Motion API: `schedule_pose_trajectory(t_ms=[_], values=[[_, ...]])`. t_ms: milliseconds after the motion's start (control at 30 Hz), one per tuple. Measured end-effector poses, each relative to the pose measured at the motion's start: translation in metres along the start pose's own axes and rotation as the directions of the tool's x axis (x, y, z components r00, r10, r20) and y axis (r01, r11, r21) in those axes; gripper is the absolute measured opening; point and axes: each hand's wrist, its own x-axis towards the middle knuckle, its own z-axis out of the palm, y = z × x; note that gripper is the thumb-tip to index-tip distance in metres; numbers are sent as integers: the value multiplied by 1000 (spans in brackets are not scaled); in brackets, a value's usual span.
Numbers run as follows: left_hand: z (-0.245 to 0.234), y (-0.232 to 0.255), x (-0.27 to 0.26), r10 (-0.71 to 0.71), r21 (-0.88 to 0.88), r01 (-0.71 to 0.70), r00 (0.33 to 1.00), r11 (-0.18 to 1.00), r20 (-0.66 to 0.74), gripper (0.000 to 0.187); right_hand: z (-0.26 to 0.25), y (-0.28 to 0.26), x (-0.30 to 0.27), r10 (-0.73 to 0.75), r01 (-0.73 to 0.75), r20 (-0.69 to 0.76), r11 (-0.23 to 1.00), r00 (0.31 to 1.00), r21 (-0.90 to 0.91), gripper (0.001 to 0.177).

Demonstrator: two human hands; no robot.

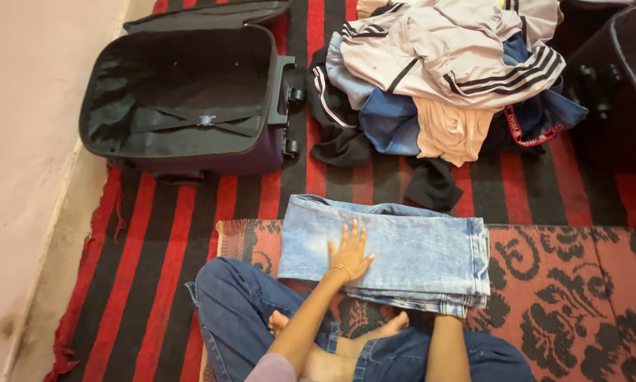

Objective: The person picks up and folds a pair of jeans and a shirt on the floor next to an open suitcase.

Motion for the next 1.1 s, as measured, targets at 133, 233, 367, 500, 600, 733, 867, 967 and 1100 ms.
schedule_pose_trajectory(t_ms=[133,233,367,500,600,733,867,967,1100], values=[[11,14,5,178,-512,-110,980,852,85,82,-1,7,-18,14,-13,-15,1000,1000,10,74],[-10,25,-3,328,-885,-33,934,464,138,81,-2,7,-25,30,-30,-22,1000,999,-4,74],[-84,62,-40,484,-991,134,866,14,125,84,0,15,-32,63,-64,-24,998,998,-14,75],[-141,124,-62,489,-886,-385,843,258,-224,97,0,24,-42,82,-83,-28,997,996,-10,76],[-154,170,-77,442,-668,-409,887,622,-132,109,-3,26,-39,64,-64,-16,998,998,-2,76],[-118,201,-72,279,-488,-232,960,842,25,113,-16,16,-19,26,-20,122,999,992,-49,78],[-70,202,-43,386,-437,-559,819,704,-425,106,-24,-2,-20,-28,32,66,997,997,-75,78],[-67,152,-42,216,-996,-26,976,80,-8,83,-8,-3,-30,-42,45,34,993,999,-108,77],[-49,82,-46,239,-850,76,969,-522,-60,82,32,23,-36,-55,67,53,965,997,-253,76]])
